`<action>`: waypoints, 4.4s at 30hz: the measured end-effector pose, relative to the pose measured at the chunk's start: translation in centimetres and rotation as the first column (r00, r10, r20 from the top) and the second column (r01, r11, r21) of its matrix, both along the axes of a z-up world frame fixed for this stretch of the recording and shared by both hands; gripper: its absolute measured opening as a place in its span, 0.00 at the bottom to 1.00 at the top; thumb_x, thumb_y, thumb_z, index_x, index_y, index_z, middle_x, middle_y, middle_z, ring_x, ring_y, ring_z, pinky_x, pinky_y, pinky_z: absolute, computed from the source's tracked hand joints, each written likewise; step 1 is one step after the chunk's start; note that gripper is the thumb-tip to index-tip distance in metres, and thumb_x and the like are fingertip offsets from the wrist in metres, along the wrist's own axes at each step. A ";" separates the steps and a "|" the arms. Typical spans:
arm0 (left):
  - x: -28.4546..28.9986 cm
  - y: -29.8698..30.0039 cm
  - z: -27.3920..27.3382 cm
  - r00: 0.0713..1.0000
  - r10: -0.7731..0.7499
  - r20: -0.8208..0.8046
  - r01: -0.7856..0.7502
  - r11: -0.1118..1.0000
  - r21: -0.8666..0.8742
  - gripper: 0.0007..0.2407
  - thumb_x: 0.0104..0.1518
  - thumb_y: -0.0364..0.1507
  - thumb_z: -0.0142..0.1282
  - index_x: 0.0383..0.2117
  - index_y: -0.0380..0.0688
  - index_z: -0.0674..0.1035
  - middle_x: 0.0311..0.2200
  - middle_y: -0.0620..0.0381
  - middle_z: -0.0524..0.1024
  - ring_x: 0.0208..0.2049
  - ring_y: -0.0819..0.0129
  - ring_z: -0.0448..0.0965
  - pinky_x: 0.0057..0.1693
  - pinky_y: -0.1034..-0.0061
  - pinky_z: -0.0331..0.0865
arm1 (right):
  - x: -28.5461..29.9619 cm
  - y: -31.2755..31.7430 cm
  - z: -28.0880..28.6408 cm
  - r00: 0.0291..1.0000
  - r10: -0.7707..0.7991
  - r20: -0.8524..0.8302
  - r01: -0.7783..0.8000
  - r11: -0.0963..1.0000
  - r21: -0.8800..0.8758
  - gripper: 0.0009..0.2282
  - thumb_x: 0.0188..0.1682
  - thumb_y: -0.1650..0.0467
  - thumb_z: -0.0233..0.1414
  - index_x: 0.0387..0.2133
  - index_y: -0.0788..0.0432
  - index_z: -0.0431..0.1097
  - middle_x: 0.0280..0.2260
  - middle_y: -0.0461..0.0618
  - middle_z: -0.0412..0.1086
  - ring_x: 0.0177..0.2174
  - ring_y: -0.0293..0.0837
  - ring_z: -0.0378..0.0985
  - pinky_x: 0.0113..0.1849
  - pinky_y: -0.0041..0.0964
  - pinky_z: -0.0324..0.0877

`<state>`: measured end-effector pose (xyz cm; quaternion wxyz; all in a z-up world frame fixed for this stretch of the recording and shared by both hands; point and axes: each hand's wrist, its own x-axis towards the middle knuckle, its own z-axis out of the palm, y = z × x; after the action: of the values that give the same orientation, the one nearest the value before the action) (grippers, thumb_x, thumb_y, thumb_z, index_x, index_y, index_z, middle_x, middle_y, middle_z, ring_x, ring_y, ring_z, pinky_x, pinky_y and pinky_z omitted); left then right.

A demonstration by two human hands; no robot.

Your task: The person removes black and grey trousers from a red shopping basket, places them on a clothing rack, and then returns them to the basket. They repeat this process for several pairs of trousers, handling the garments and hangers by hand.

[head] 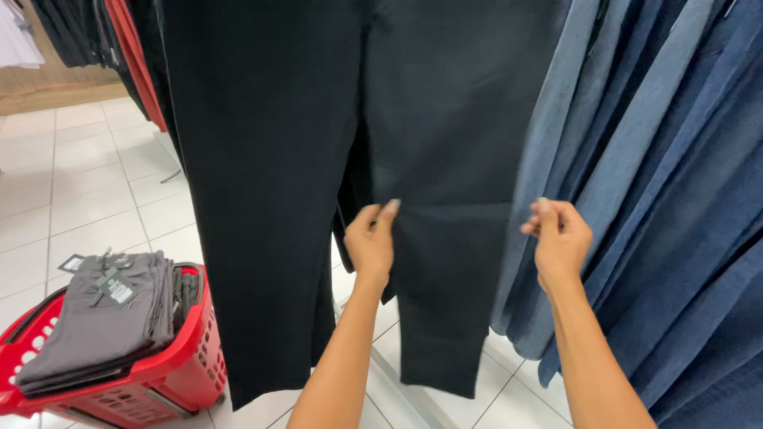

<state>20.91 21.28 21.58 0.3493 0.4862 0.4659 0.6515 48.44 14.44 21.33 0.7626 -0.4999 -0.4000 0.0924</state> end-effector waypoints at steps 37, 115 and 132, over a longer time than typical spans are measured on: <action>3.6 -8.3 -7.4 0.947 -0.318 -0.050 0.317 0.948 -0.023 0.07 0.54 0.34 0.68 0.24 0.48 0.85 0.20 0.61 0.82 0.26 0.82 0.76 0.40 0.76 0.75 | -4.2 -2.9 -13.1 0.972 0.030 0.234 0.056 0.933 -0.354 0.17 0.51 0.63 0.63 0.16 0.57 0.71 0.14 0.47 0.70 0.18 0.37 0.68 0.24 0.33 0.65; -3.1 -14.3 -30.2 0.937 -0.290 -0.197 0.178 0.877 -0.446 0.08 0.58 0.33 0.65 0.33 0.40 0.83 0.31 0.52 0.81 0.38 0.67 0.79 0.52 0.65 0.71 | -8.0 -11.8 -36.4 0.975 0.207 -0.074 -0.184 0.583 -0.791 0.13 0.53 0.64 0.60 0.34 0.65 0.77 0.33 0.59 0.79 0.34 0.46 0.81 0.37 0.40 0.75; -3.8 -16.4 -34.9 0.897 -0.290 -0.334 0.125 0.890 -0.438 0.09 0.53 0.30 0.69 0.29 0.36 0.82 0.30 0.43 0.80 0.39 0.49 0.82 0.48 0.61 0.74 | -12.0 -14.0 -30.7 0.962 0.196 -0.191 -0.257 0.405 -0.878 0.18 0.42 0.65 0.68 0.35 0.70 0.76 0.32 0.62 0.78 0.35 0.49 0.81 0.35 0.39 0.74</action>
<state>17.16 4.90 -13.32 0.4116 0.5707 0.5951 0.3883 36.48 0.45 -9.34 0.3733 -0.7651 -0.3320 0.4062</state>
